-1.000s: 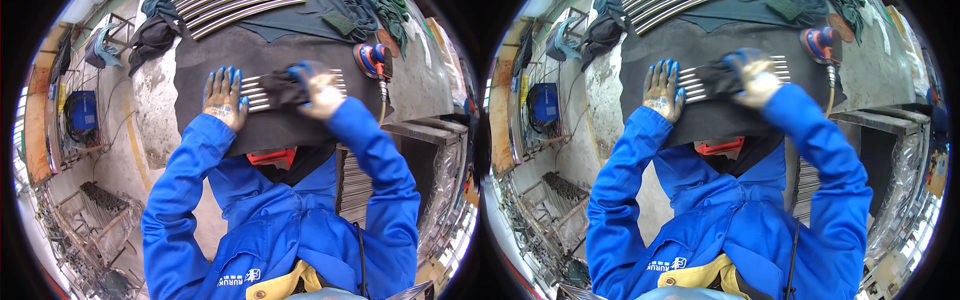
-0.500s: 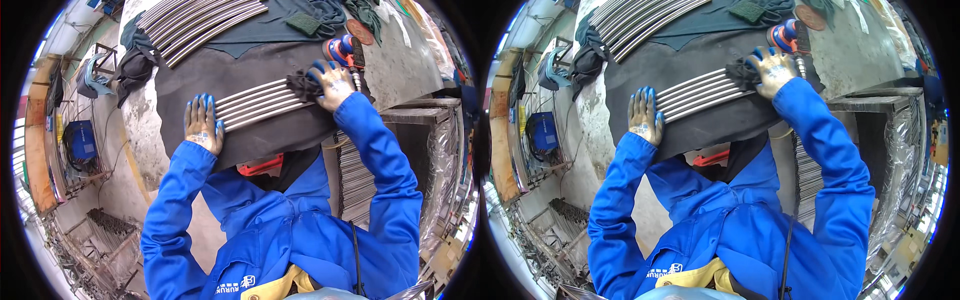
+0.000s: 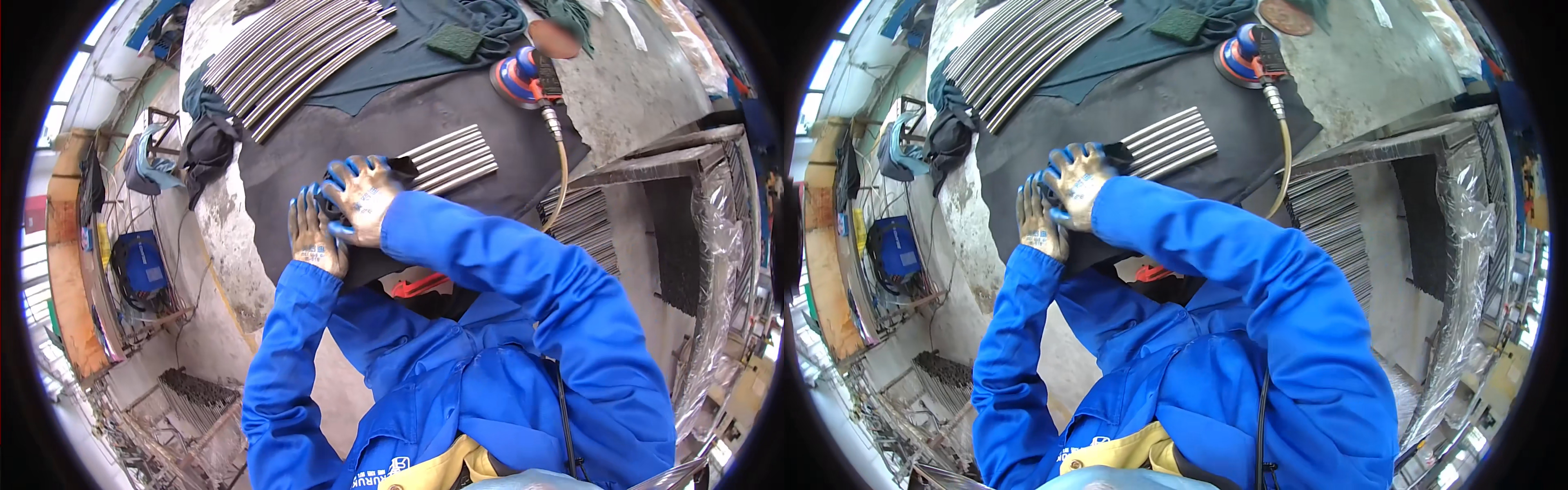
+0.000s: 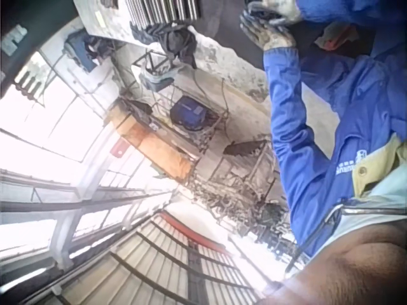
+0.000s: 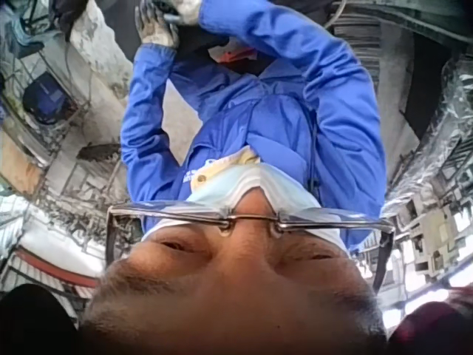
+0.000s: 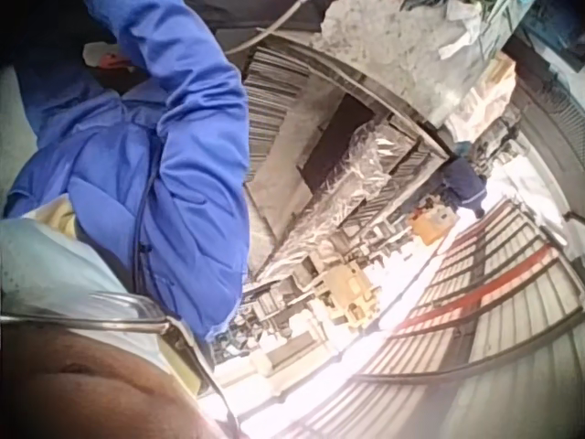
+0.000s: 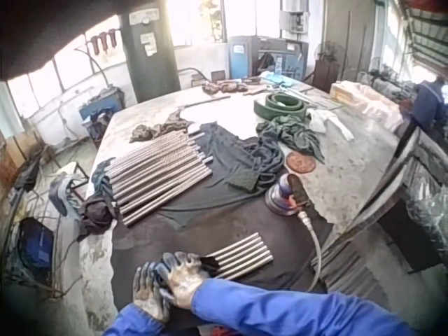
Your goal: Polishing a set of metal rods on a workbench using a handheld pneumatic tool and a cloth.
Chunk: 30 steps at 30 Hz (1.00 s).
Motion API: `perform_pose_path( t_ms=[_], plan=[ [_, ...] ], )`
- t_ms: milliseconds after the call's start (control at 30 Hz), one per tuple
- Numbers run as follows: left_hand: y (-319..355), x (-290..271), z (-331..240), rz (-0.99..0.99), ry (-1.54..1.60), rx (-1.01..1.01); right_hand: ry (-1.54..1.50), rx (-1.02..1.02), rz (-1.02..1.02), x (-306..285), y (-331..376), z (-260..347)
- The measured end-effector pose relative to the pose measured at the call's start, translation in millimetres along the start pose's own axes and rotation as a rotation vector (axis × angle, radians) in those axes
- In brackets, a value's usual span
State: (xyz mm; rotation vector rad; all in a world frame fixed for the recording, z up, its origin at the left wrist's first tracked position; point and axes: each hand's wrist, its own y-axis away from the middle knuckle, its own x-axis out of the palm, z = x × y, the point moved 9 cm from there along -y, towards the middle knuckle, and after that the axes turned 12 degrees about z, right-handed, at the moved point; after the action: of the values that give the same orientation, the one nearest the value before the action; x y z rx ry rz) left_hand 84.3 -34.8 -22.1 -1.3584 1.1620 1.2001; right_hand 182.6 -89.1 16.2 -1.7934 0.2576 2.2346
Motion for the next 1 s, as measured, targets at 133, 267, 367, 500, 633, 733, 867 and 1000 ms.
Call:
perform_pose_path(
  t_ms=[133,267,367,500,633,733,867,1000],
  plan=[
    [-4,-2,-4,0.021,0.011,-0.003,0.046,-0.054,-0.013,-10,31,-49],
    [0,-13,-6,0.038,0.024,-0.041,0.155,0.195,0.011,-37,83,-153],
    [0,-11,-5,0.036,0.051,-0.043,0.206,0.401,0.235,-47,94,-184],
    [-4,-11,-8,0.041,0.067,-0.044,0.401,0.364,0.126,-94,93,-198],
    [2,-11,-4,0.036,0.066,-0.05,0.28,0.454,-0.135,-176,87,-188],
    [0,-12,-6,0.016,0.067,-0.043,0.23,0.212,-0.425,-212,94,-170],
    [2,-9,-3,0.034,0.059,-0.062,0.304,0.22,-0.369,-200,90,-152],
    [1,-11,-5,0.019,0.054,-0.049,0.405,0.281,0.067,-75,87,-146]
  ],
)
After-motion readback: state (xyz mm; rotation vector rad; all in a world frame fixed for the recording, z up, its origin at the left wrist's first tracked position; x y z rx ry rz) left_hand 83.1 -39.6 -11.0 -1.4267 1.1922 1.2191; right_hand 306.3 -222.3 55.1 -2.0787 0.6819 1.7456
